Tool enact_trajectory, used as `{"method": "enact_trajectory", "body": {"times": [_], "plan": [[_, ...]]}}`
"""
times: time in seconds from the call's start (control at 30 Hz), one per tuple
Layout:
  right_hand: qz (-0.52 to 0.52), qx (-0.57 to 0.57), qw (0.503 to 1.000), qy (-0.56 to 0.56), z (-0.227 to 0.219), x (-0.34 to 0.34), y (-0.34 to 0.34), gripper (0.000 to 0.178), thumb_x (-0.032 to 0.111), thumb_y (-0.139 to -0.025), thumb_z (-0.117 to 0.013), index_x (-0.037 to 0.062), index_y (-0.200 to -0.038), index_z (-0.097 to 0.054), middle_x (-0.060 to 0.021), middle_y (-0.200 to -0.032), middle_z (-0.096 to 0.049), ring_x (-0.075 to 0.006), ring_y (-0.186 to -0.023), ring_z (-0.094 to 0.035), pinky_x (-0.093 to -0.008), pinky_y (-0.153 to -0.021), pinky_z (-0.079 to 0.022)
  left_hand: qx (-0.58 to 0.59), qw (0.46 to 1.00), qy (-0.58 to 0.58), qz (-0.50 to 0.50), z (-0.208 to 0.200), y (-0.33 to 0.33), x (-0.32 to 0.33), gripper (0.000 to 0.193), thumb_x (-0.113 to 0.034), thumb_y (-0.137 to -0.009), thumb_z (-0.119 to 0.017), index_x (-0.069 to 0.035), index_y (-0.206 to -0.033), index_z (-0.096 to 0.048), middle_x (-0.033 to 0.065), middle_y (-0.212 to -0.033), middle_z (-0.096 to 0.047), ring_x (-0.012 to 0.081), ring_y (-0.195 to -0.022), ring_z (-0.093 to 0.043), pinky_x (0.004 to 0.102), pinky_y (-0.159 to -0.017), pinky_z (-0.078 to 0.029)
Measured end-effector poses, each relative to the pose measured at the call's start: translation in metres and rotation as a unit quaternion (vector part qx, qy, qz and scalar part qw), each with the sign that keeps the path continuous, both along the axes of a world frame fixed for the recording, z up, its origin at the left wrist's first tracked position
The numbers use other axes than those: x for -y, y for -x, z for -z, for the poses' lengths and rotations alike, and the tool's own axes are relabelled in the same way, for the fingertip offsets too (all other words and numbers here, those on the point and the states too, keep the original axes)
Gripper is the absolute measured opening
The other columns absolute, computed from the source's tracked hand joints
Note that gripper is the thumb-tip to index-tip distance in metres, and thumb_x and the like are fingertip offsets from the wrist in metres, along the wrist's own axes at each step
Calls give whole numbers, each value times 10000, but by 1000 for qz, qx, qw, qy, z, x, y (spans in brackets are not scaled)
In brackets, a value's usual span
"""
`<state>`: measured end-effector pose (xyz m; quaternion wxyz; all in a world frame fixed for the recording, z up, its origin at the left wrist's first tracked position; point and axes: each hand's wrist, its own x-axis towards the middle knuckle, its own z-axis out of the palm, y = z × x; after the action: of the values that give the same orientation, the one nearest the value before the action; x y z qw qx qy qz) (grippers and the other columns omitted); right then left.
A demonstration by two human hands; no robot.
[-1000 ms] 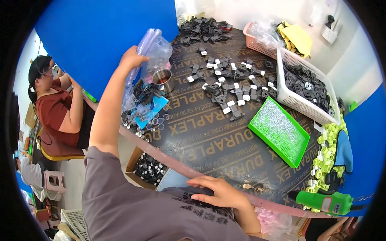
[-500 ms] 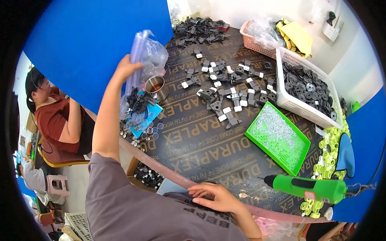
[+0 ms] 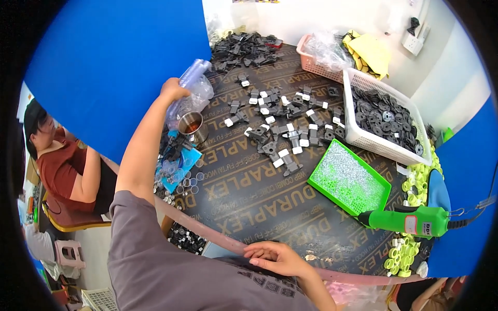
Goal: Manually assemble and screw together small plastic and metal components for toys at a factory workbench.
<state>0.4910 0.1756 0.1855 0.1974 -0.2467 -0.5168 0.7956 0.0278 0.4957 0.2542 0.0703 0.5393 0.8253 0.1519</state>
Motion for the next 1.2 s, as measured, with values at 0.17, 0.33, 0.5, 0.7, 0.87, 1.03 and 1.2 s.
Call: {"method": "enact_trajectory", "body": {"times": [0.17,0.33,0.5,0.7,0.87,1.03,1.2], "plan": [[-3,20,999,31,-1,-1,-2,334,71,-920,-659,4,-1240,-593,-92,-1083,-679,-107,-965,-622,-244,-847,-506,61,988,-126,-63,-5,-4,-28,559,-314,-590,-806,-17,-1045,-679,200,-1063,-691,341,-988,-673,401,-864,-529],[-32,40,998,35,-3,-5,-2,345,13,-937,-599,-23,-1278,-558,-151,-1154,-656,-164,-1052,-630,-283,-925,-503,113,939,-306,-106,-6,-6,-58,587,-334,-612,-798,31,-1044,-640,258,-1068,-667,384,-1024,-648,429,-899,-508],[-23,33,998,41,3,-4,-2,345,17,-933,-610,-18,-1273,-563,-147,-1153,-658,-152,-1047,-626,-279,-914,-502,11,986,-165,-21,-41,2,-45,593,-318,-614,-788,16,-1074,-622,233,-1038,-679,356,-972,-668,421,-840,-530],[3,37,998,48,0,-3,1,333,64,-922,-650,5,-1244,-587,-75,-1035,-684,-93,-939,-628,-233,-805,-513,-60,995,-51,66,-48,14,23,590,-268,-590,-782,16,-1083,-626,229,-1037,-679,356,-958,-666,419,-827,-527],[-4,49,999,23,4,-1,0,331,66,-919,-650,-9,-1234,-582,-95,-1063,-665,-102,-871,-631,-247,-780,-524,-43,998,29,44,4,19,29,593,-294,-570,-809,38,-1041,-669,239,-1030,-685,359,-944,-674,406,-829,-538],[3,41,998,46,0,-4,3,318,60,-919,-643,-18,-1222,-588,-119,-1060,-672,-133,-879,-641,-266,-783,-541,-96,985,142,17,27,15,26,602,-311,-538,-860,33,-1006,-703,255,-1098,-667,350,-1015,-663,403,-874,-531],[11,32,999,37,4,-5,-2,301,50,-933,-622,-1,-1229,-592,-115,-1068,-668,-146,-937,-646,-293,-783,-559,-165,974,-143,63,-18,-68,44,419,-163,-814,-699,32,-1168,-589,238,-1127,-648,378,-1068,-619,434,-909,-501]]}}
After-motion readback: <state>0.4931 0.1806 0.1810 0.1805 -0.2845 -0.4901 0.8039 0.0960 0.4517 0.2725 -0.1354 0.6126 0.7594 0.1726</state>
